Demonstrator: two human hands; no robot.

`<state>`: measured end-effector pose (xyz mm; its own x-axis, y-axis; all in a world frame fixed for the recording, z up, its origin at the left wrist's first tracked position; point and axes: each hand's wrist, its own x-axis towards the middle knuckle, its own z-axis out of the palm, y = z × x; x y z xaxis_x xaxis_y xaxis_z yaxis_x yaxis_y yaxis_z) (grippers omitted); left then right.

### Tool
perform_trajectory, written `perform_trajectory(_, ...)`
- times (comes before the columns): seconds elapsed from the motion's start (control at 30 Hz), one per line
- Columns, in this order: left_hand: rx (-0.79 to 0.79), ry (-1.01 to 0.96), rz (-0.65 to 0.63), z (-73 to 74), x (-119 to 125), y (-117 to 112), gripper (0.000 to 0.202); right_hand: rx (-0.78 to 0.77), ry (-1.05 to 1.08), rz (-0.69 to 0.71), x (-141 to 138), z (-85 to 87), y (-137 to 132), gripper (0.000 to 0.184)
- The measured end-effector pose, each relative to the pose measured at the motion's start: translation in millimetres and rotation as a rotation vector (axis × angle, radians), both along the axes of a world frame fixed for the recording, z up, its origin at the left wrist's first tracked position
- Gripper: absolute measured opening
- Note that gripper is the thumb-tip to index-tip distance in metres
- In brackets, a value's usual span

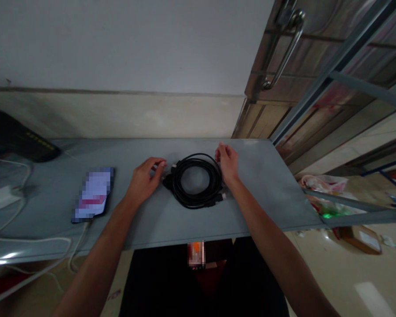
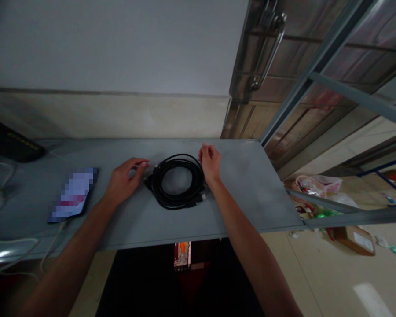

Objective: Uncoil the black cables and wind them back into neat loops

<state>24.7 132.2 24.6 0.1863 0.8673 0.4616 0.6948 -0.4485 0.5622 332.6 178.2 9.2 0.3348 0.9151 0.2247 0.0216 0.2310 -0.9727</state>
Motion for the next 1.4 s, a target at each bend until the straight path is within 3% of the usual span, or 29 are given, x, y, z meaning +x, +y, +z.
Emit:
perform_trajectory(0.53,-0.001,0.013,-0.002,1.1,0.9,-0.8,0.038,0.009,-0.015,0.000,-0.8,-1.1,1.0,0.068)
perform_trajectory(0.7,-0.013,-0.004,-0.004,0.7,0.4,0.0,0.039,0.040,-0.101,-0.011,0.1,11.4,-6.1,0.067)
perform_trajectory(0.8,-0.018,-0.019,0.000,1.8,0.0,-0.5,0.040,0.150,-0.303,0.025,-0.4,30.0,-29.0,0.060)
perform_trajectory(0.93,-0.028,-0.049,-0.031,3.2,0.7,-2.6,0.041,0.297,-0.699,0.242,-9.7,55.1,-83.7,0.047)
perform_trajectory(1.0,-0.029,-0.050,-0.048,2.8,1.2,-3.1,0.041,0.310,-0.915,0.343,-18.3,59.3,-109.9,0.060)
perform_trajectory(1.1,-0.021,-0.042,-0.059,1.1,0.9,-2.9,0.041,0.265,-1.180,0.407,-31.2,49.1,-132.4,0.087)
perform_trajectory(1.27,-0.013,-0.062,-0.060,-3.1,-1.2,-1.8,0.040,0.278,-1.399,0.403,-33.7,16.5,-129.4,0.056)
perform_trajectory(1.4,-0.019,-0.078,-0.057,-5.7,-1.8,-1.2,0.039,0.337,-1.455,0.376,-10.3,7.3,-117.5,0.052)
